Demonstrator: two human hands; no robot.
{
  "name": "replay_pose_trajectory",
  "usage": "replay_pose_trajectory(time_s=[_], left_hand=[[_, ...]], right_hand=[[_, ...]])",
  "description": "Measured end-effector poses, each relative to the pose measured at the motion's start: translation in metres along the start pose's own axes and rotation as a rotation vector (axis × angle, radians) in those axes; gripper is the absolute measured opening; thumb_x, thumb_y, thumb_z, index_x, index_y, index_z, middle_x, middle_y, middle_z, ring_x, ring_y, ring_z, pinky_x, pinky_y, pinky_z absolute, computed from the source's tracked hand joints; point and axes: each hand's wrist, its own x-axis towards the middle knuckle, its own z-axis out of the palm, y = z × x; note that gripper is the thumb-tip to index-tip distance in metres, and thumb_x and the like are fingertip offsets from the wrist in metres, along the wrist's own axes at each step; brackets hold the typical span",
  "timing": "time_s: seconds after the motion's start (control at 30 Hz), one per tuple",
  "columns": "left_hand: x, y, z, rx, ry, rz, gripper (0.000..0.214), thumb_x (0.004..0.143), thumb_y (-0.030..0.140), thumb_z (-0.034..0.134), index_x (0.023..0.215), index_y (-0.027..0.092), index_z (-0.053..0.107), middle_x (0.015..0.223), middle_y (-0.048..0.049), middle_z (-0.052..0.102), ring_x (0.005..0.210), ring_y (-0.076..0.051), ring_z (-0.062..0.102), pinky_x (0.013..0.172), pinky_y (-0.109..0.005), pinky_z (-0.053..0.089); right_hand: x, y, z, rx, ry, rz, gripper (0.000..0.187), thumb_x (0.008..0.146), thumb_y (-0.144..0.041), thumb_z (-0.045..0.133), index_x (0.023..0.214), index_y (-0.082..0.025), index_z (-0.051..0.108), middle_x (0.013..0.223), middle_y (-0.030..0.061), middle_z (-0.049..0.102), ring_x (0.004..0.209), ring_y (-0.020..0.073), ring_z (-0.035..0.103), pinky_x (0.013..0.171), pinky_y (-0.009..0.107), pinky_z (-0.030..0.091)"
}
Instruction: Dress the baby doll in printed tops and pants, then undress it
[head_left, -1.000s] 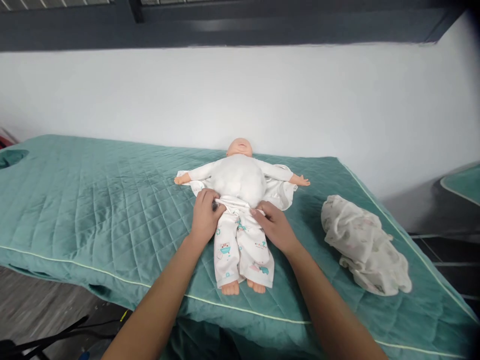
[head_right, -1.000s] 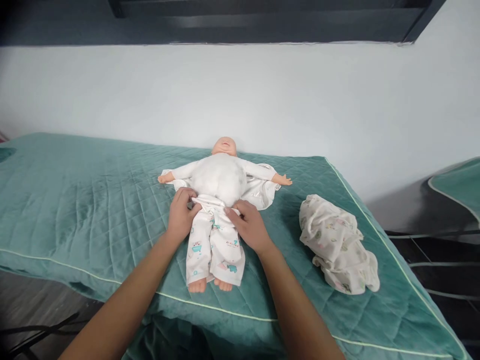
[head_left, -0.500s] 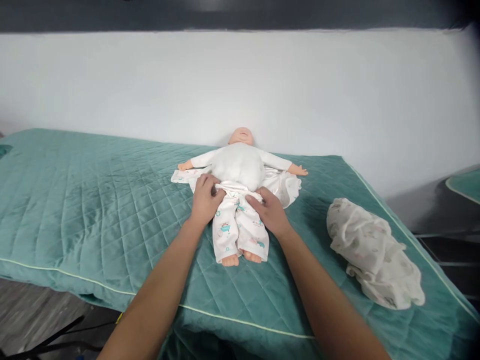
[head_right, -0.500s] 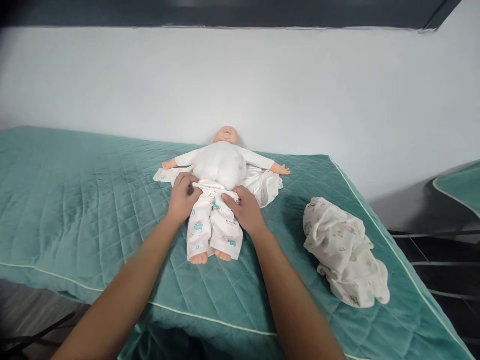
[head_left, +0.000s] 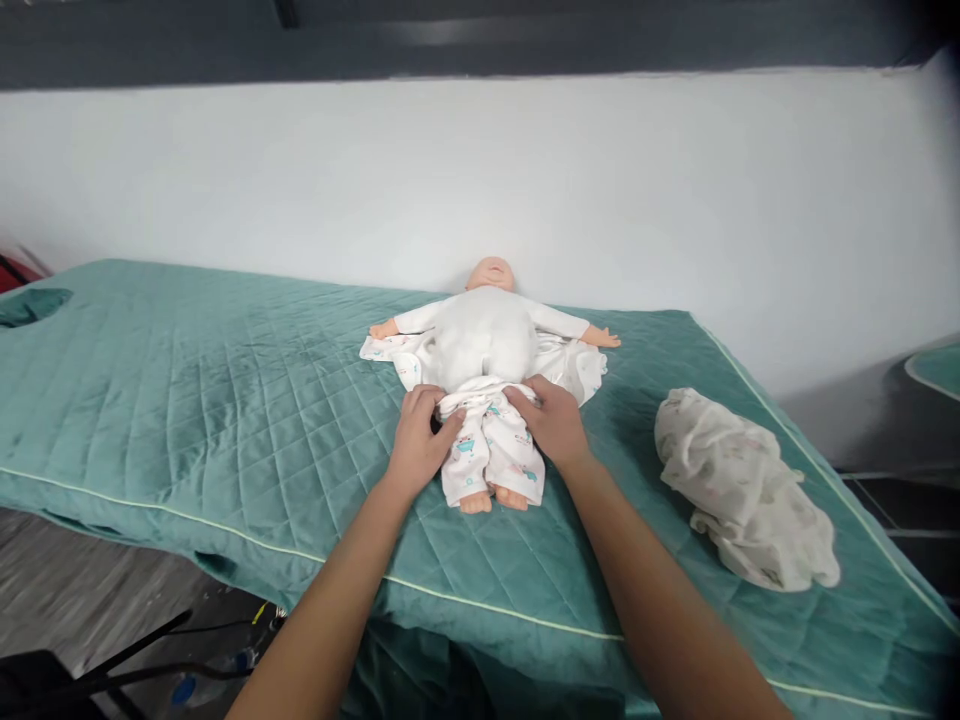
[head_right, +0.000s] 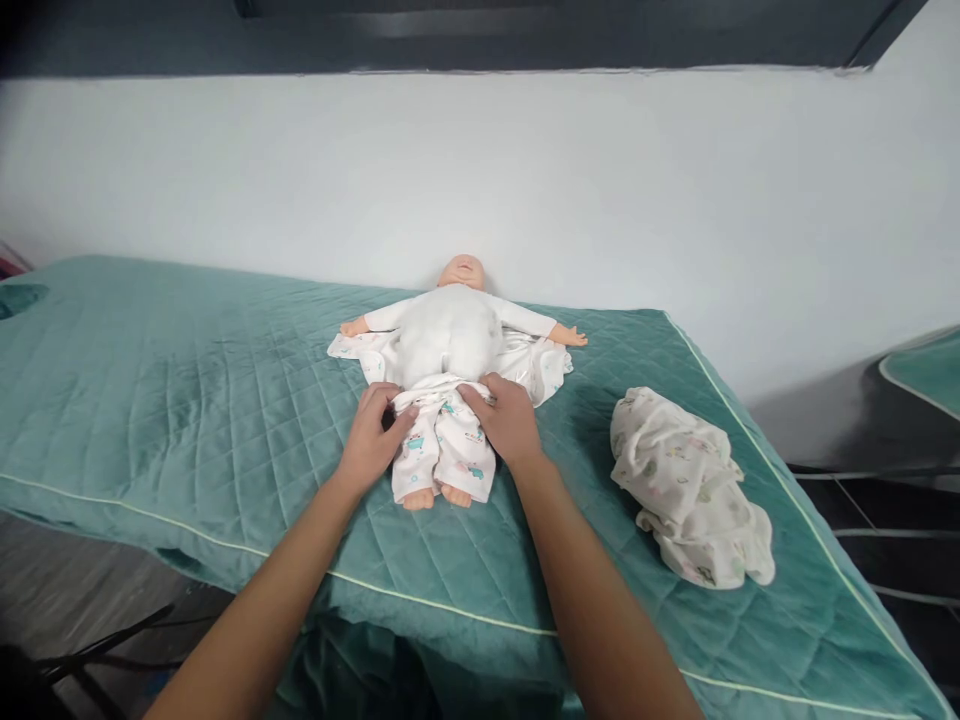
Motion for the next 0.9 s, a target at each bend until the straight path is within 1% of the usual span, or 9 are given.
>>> replay_pose_trajectory(time_s=[0.13, 0.2, 0.27, 0.37, 0.47, 0.57, 0.67, 0.77, 0.9], left_hand=[[0.003, -0.002, 0.002, 0.028, 0.008, 0.014, 0.014, 0.094, 0.036, 0.059, 0.098, 0.023, 0.057, 0.101, -0.0049, 0.060, 0.098, -0.021, 0.054, 0.090, -0.036, 0.044], [0.003, -0.003, 0.002, 0.024, 0.014, 0.021, 0.014, 0.094, 0.035, 0.060, 0.098, 0.023, 0.057, 0.100, -0.0045, 0.060, 0.097, -0.021, 0.054, 0.089, -0.036, 0.044], [0.003, -0.003, 0.002, 0.015, 0.017, 0.024, 0.013, 0.094, 0.035, 0.060, 0.099, 0.023, 0.058, 0.099, -0.0044, 0.061, 0.098, -0.021, 0.054, 0.089, -0.036, 0.044], [0.004, -0.003, 0.001, 0.000, 0.016, 0.014, 0.012, 0.093, 0.034, 0.061, 0.096, 0.023, 0.058, 0.097, -0.0042, 0.061, 0.095, -0.021, 0.053, 0.087, -0.036, 0.044], [0.003, 0.001, -0.001, -0.012, 0.013, -0.002, 0.014, 0.093, 0.034, 0.062, 0.086, 0.022, 0.058, 0.090, -0.0028, 0.060, 0.090, -0.021, 0.052, 0.084, -0.036, 0.043], [-0.007, 0.007, -0.006, -0.025, -0.022, 0.013, 0.024, 0.093, 0.035, 0.061, 0.074, 0.022, 0.055, 0.083, -0.0018, 0.061, 0.087, -0.021, 0.051, 0.083, -0.036, 0.041], [-0.023, 0.012, -0.012, -0.024, -0.064, 0.045, 0.031, 0.095, 0.034, 0.059, 0.068, 0.022, 0.053, 0.078, -0.0013, 0.060, 0.083, -0.020, 0.051, 0.081, -0.036, 0.041], [-0.035, 0.014, -0.015, -0.010, -0.062, 0.054, 0.029, 0.096, 0.033, 0.058, 0.070, 0.022, 0.053, 0.080, -0.0013, 0.061, 0.083, -0.019, 0.052, 0.082, -0.037, 0.041], [-0.037, 0.011, -0.014, -0.025, -0.056, 0.037, 0.018, 0.096, 0.035, 0.059, 0.083, 0.022, 0.057, 0.090, -0.0028, 0.063, 0.092, -0.021, 0.053, 0.087, -0.037, 0.042]], right_hand=[[-0.031, -0.015, -0.005, 0.088, 0.020, 0.103, 0.051, 0.088, -0.063, 0.058, 0.059, -0.022, 0.049, 0.053, -0.0041, 0.044, 0.058, 0.0140, 0.042, 0.057, 0.028, 0.034], [-0.045, -0.021, -0.005, 0.156, 0.012, 0.136, 0.050, 0.087, -0.062, 0.059, 0.060, -0.021, 0.051, 0.054, -0.0040, 0.044, 0.057, 0.0135, 0.042, 0.055, 0.028, 0.034], [-0.053, -0.025, -0.006, 0.219, -0.004, 0.150, 0.046, 0.087, -0.060, 0.060, 0.064, -0.020, 0.056, 0.058, -0.0034, 0.049, 0.059, 0.0136, 0.044, 0.056, 0.027, 0.034], [-0.055, -0.027, -0.006, 0.269, -0.028, 0.163, 0.042, 0.087, -0.058, 0.060, 0.069, -0.020, 0.059, 0.062, -0.0028, 0.053, 0.062, 0.0139, 0.046, 0.058, 0.027, 0.037], [-0.052, -0.027, -0.005, 0.264, -0.029, 0.174, 0.041, 0.087, -0.057, 0.060, 0.069, -0.020, 0.059, 0.063, -0.0026, 0.055, 0.063, 0.0141, 0.047, 0.059, 0.027, 0.038], [-0.050, -0.026, -0.004, 0.248, -0.002, 0.186, 0.041, 0.086, -0.058, 0.060, 0.069, -0.021, 0.058, 0.062, -0.0022, 0.055, 0.062, 0.0149, 0.047, 0.058, 0.027, 0.038], [-0.050, -0.025, -0.003, 0.229, 0.008, 0.184, 0.041, 0.086, -0.059, 0.060, 0.070, -0.021, 0.059, 0.062, -0.0021, 0.055, 0.063, 0.0154, 0.048, 0.059, 0.028, 0.039], [-0.049, -0.023, -0.001, 0.190, 0.034, 0.132, 0.037, 0.086, -0.055, 0.061, 0.071, -0.021, 0.059, 0.066, -0.0015, 0.057, 0.066, 0.0156, 0.050, 0.063, 0.028, 0.041], [-0.049, -0.022, -0.002, 0.187, 0.053, 0.098, 0.035, 0.087, -0.053, 0.061, 0.072, -0.021, 0.058, 0.069, -0.0013, 0.056, 0.068, 0.0154, 0.049, 0.064, 0.028, 0.040]])
